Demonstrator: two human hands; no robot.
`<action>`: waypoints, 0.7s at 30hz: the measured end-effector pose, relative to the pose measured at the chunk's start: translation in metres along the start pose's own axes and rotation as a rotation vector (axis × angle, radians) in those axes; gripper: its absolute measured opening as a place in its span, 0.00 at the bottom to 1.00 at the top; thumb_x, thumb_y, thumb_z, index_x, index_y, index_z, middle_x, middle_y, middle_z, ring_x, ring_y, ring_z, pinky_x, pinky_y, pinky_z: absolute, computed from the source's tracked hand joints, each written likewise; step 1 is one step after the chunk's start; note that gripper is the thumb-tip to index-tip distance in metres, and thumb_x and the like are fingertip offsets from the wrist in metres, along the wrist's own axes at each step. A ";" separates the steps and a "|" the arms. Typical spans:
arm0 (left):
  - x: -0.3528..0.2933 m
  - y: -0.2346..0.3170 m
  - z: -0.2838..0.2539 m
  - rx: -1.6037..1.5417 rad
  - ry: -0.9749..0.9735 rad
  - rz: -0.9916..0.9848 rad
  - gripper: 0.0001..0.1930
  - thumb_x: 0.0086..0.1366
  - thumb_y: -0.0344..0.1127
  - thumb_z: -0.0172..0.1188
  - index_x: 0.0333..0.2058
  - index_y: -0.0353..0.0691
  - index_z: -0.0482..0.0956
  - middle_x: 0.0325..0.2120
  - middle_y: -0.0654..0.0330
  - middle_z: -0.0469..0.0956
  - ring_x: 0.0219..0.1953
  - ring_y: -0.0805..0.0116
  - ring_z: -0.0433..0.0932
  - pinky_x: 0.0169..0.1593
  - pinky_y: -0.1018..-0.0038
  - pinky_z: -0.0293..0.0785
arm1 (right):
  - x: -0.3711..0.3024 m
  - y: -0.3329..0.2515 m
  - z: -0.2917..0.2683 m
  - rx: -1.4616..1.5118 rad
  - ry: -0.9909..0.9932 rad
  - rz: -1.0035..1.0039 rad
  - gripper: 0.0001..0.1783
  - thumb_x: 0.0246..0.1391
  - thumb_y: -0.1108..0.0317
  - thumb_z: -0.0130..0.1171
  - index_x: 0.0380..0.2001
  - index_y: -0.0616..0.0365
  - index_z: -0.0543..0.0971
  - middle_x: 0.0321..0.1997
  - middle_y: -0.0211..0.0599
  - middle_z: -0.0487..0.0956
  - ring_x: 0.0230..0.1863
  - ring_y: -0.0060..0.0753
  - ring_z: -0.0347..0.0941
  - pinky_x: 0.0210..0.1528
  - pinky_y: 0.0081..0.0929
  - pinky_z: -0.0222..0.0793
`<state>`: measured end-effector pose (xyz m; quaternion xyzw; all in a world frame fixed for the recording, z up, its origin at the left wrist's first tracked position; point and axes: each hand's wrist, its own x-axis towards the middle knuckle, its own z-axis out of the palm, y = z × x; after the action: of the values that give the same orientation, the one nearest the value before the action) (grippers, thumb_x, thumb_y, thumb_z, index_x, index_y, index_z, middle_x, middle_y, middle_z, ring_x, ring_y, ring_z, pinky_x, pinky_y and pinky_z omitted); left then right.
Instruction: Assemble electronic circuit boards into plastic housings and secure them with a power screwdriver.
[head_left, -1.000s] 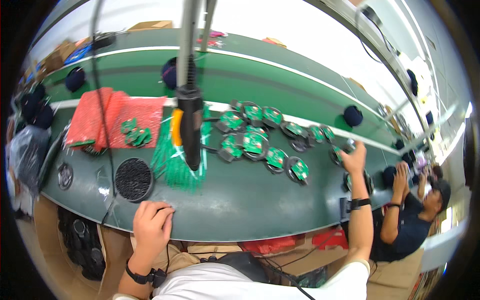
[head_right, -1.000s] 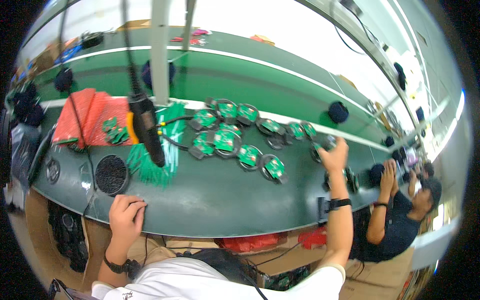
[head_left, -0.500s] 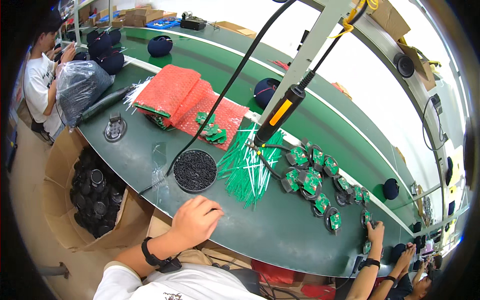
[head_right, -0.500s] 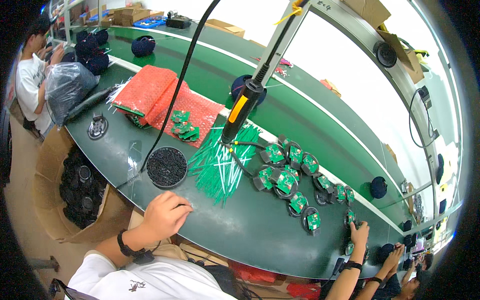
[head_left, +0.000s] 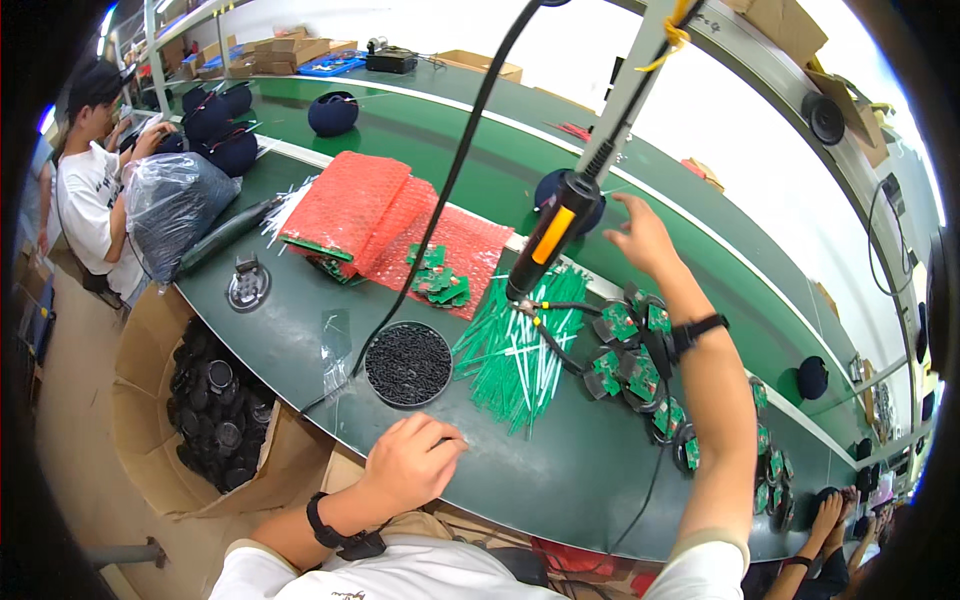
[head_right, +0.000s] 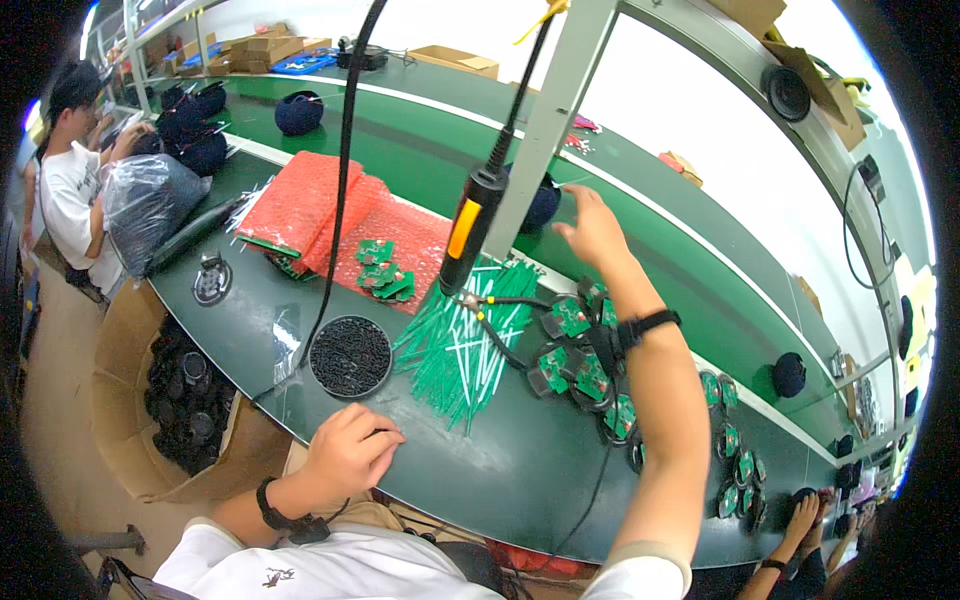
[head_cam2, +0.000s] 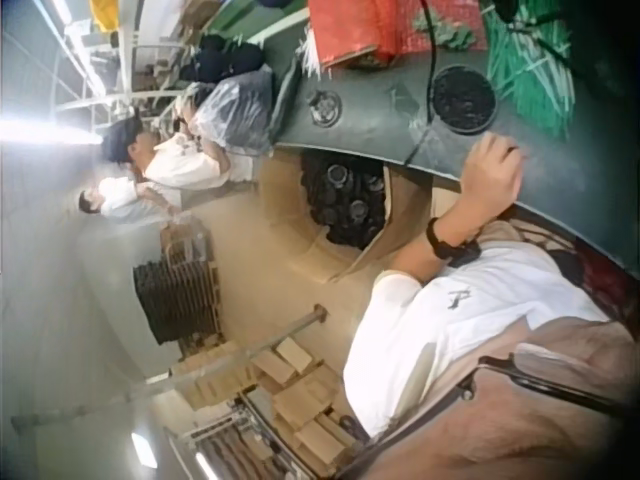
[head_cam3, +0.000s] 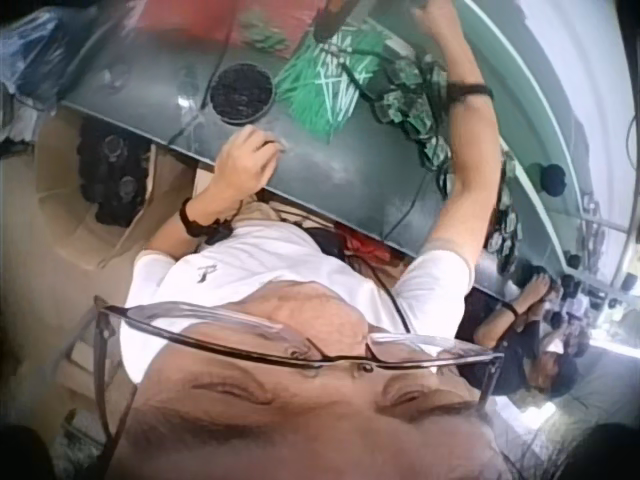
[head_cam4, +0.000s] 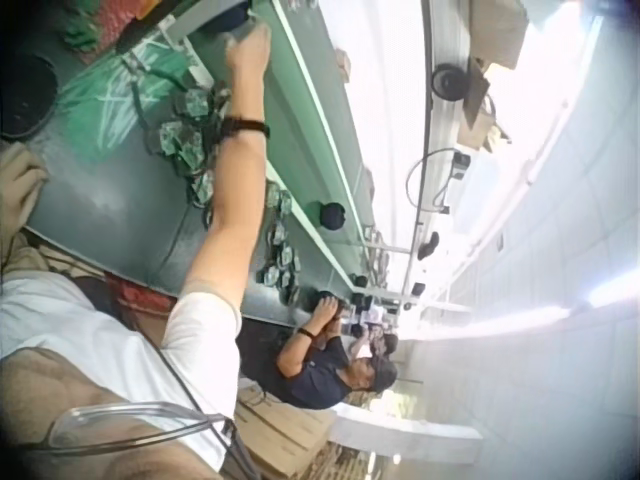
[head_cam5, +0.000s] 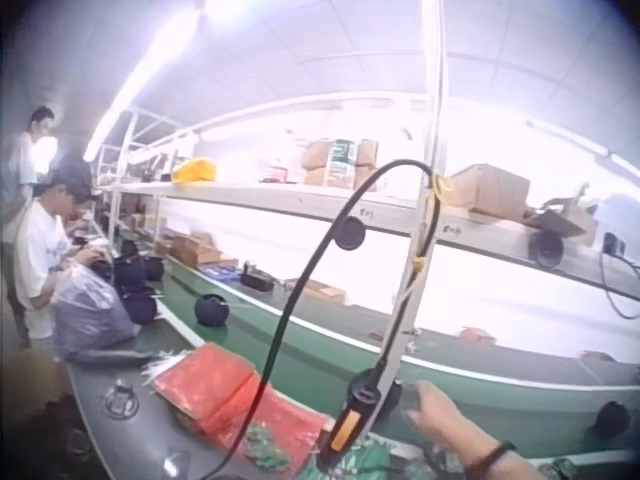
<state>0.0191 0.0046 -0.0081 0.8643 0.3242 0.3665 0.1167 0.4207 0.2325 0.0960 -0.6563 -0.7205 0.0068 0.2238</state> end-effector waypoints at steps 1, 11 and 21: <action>0.000 0.000 -0.002 0.001 -0.018 -0.004 0.11 0.49 0.26 0.70 0.33 0.44 0.84 0.36 0.66 0.81 0.37 0.61 0.78 0.39 0.67 0.77 | 0.021 0.010 0.014 -0.038 -0.010 0.029 0.34 0.54 0.69 0.69 0.64 0.59 0.69 0.64 0.57 0.75 0.61 0.57 0.76 0.63 0.44 0.72; -0.008 -0.002 -0.002 0.050 -0.011 -0.033 0.11 0.50 0.28 0.71 0.34 0.46 0.84 0.37 0.68 0.82 0.38 0.63 0.78 0.39 0.69 0.77 | 0.063 0.046 0.048 0.059 -0.070 -0.271 0.36 0.42 0.67 0.78 0.57 0.49 0.75 0.49 0.54 0.79 0.52 0.62 0.76 0.56 0.48 0.73; 0.001 0.007 -0.001 -0.081 -0.065 -0.014 0.09 0.55 0.28 0.69 0.35 0.44 0.83 0.36 0.63 0.80 0.38 0.59 0.78 0.42 0.66 0.77 | -0.010 0.050 -0.015 -0.293 0.227 0.055 0.35 0.35 0.59 0.84 0.47 0.56 0.78 0.44 0.54 0.80 0.48 0.60 0.78 0.50 0.49 0.76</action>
<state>0.0225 -0.0002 -0.0035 0.8681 0.3112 0.3500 0.1646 0.4728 0.2259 0.0918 -0.6980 -0.6655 -0.1663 0.2053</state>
